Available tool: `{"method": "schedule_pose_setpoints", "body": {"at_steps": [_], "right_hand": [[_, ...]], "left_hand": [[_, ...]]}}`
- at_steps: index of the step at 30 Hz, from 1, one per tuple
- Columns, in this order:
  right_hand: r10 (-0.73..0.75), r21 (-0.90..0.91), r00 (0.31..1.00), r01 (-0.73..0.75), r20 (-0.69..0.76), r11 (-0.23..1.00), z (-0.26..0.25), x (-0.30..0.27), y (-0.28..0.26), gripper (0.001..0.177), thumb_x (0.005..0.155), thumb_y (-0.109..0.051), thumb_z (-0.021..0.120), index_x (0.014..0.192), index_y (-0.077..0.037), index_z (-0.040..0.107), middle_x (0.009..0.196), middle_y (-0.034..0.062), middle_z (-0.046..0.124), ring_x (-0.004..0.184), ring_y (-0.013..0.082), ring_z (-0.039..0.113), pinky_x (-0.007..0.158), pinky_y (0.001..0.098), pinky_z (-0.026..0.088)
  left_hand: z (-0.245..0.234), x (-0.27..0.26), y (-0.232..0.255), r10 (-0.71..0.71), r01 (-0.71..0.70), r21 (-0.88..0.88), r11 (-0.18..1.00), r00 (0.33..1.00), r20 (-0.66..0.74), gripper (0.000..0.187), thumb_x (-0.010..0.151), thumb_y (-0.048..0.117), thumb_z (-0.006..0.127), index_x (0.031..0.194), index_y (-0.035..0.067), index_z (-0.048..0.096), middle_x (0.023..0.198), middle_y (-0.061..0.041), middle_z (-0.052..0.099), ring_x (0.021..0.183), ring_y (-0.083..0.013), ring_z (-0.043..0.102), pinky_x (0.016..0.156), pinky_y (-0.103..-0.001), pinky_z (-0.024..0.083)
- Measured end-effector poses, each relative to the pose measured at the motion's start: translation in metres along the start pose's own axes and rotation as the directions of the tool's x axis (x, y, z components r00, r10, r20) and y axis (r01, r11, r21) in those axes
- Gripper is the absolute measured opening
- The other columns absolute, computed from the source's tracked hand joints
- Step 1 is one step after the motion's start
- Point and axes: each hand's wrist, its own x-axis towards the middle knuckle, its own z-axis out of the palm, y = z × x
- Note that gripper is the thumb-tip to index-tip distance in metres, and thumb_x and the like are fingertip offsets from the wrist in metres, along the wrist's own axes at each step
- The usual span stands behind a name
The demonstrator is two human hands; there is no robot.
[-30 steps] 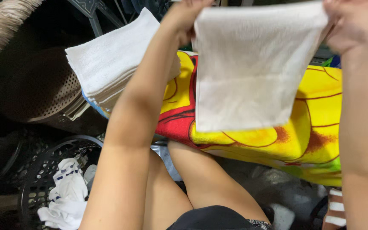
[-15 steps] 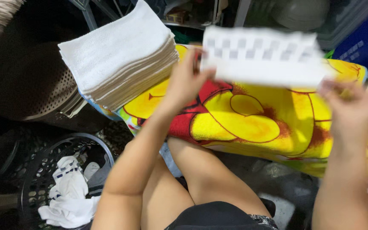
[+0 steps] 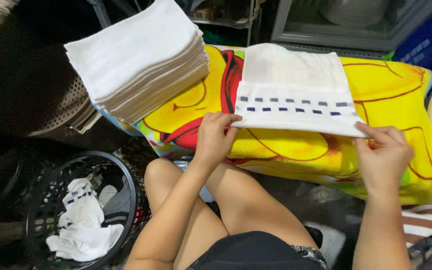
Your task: The person repeatedly picks up white towels with blue squares from a black basket, folds them on a yellow patterned cushion, and stacks them. The process continues throughout the clip.
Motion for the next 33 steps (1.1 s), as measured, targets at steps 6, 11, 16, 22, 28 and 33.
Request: {"method": "schedule_pose_setpoints", "body": {"at_steps": [6, 11, 16, 22, 28, 33], "right_hand": [[-0.063, -0.148, 0.995, 0.074, 0.076, 0.986, -0.066, -0.022, -0.015, 0.021, 0.091, 0.000, 0.078, 0.108, -0.011, 0.082, 0.102, 0.0086, 0.071, 0.098, 0.0229, 0.062, 0.090, 0.0325, 0.050], [-0.083, 0.289, 0.919, -0.035, 0.386, 0.957, -0.089, -0.019, 0.009, 0.024, 0.082, 0.006, 0.064, 0.105, 0.001, 0.070, 0.116, 0.0132, 0.073, 0.118, 0.0213, 0.067, 0.107, 0.0345, 0.050], [0.110, 0.635, 0.895, -0.388, 0.432, 0.668, -0.043, 0.036, 0.043, 0.022, 0.101, 0.006, 0.062, 0.123, 0.011, 0.061, 0.112, 0.0193, 0.070, 0.103, 0.0231, 0.070, 0.098, 0.0341, 0.057], [0.293, 0.739, 0.868, -0.495, 0.400, 0.458, 0.067, 0.117, 0.051, 0.058, 0.097, 0.003, 0.069, 0.150, -0.010, 0.051, 0.110, 0.0153, 0.071, 0.095, 0.0201, 0.070, 0.084, 0.0323, 0.059], [0.179, 0.272, 0.904, -0.298, 0.389, 0.915, 0.062, 0.078, 0.039, 0.051, 0.086, -0.001, 0.074, 0.137, -0.005, 0.070, 0.119, 0.0158, 0.070, 0.102, 0.0286, 0.065, 0.091, 0.0363, 0.051], [-0.151, -0.227, 0.988, 0.155, 0.036, 0.961, 0.068, 0.069, -0.002, 0.040, 0.095, -0.013, 0.073, 0.131, 0.002, 0.070, 0.135, 0.0324, 0.060, 0.122, 0.0472, 0.057, 0.105, 0.0473, 0.045]], "left_hand": [[-0.052, -0.031, 0.039, 0.086, -0.086, -0.024, 0.996, 0.996, 0.013, 0.020, 0.074, 0.000, 0.076, 0.093, 0.008, 0.075, 0.094, -0.014, 0.061, 0.094, -0.0319, 0.060, 0.084, -0.040, 0.051], [-0.068, -0.041, 0.023, 0.087, 0.165, -0.526, 0.835, 0.903, 0.421, 0.022, 0.088, 0.002, 0.069, 0.109, 0.007, 0.065, 0.109, -0.006, 0.069, 0.104, -0.0162, 0.065, 0.086, -0.028, 0.055], [-0.013, 0.009, -0.034, -0.058, 0.440, -0.747, 0.498, 0.877, 0.478, 0.034, 0.103, 0.007, 0.066, 0.133, 0.008, 0.050, 0.102, -0.009, 0.069, 0.087, -0.0121, 0.062, 0.074, -0.027, 0.050], [0.070, 0.104, -0.061, -0.468, 0.500, -0.831, 0.244, 0.811, 0.351, 0.078, 0.087, 0.009, 0.070, 0.149, 0.022, 0.025, 0.102, -0.012, 0.063, 0.084, -0.0203, 0.064, 0.069, -0.038, 0.060], [0.080, 0.072, -0.070, -0.035, 0.127, -0.431, 0.893, 0.976, 0.215, 0.063, 0.077, 0.001, 0.082, 0.136, 0.009, 0.060, 0.134, -0.020, 0.068, 0.122, -0.0321, 0.065, 0.106, -0.045, 0.050], [0.097, 0.067, -0.028, -0.013, 0.003, 0.138, 0.990, 0.997, 0.074, 0.050, 0.086, 0.012, 0.070, 0.135, 0.010, 0.059, 0.157, -0.022, 0.041, 0.139, -0.0374, 0.045, 0.114, -0.051, 0.039]]}}
